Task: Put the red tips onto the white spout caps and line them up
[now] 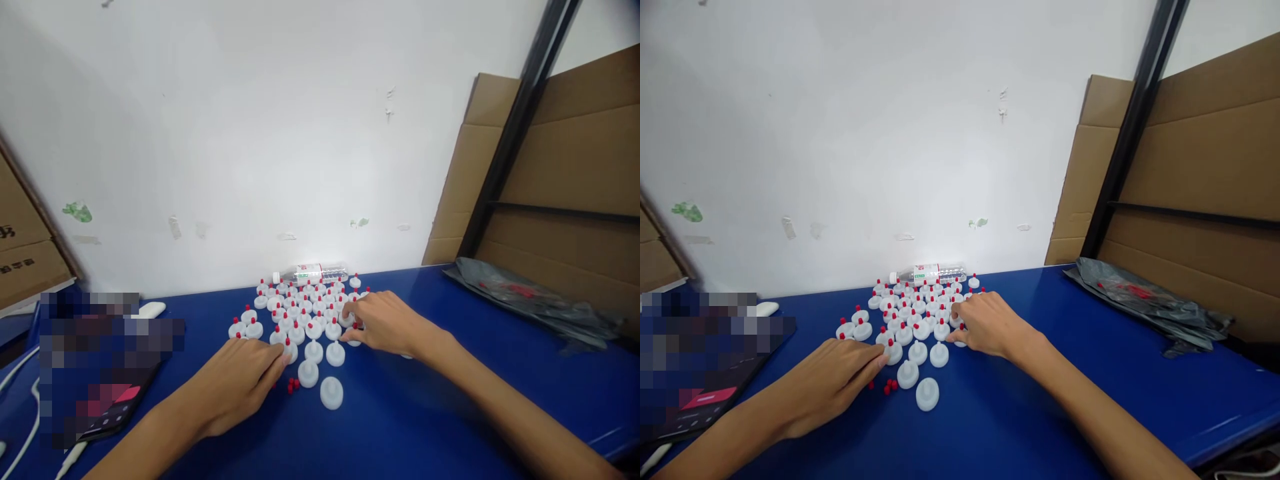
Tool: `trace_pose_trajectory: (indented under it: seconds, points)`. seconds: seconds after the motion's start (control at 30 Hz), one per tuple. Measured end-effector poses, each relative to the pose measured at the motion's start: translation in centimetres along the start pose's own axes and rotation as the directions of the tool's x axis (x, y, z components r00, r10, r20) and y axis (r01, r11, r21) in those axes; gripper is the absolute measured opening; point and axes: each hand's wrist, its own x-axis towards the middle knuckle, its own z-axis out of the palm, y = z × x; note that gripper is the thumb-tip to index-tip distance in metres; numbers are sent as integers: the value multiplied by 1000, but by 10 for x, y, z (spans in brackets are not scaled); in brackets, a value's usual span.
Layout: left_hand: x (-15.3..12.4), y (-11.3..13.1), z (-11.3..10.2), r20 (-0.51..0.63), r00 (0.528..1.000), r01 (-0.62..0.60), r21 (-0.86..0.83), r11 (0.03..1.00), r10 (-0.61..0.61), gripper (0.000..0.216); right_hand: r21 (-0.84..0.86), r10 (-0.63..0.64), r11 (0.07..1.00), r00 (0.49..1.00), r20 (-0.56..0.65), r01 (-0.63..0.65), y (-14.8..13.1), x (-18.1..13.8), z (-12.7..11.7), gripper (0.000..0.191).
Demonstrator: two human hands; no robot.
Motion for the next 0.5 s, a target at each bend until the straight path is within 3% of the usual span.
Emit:
trace_pose_trajectory:
  seconds: [0.33, 0.5]
  points:
    - [4, 3, -2, -111, 993, -37, 10, 999, 38, 46, -19, -48, 999, 998, 29, 49, -4, -5, -6, 31]
    - [5, 0, 1, -196, 980, -49, -33, 998, 42, 41, 45, -69, 996, 985, -156, 77, 4, -3, -2, 36]
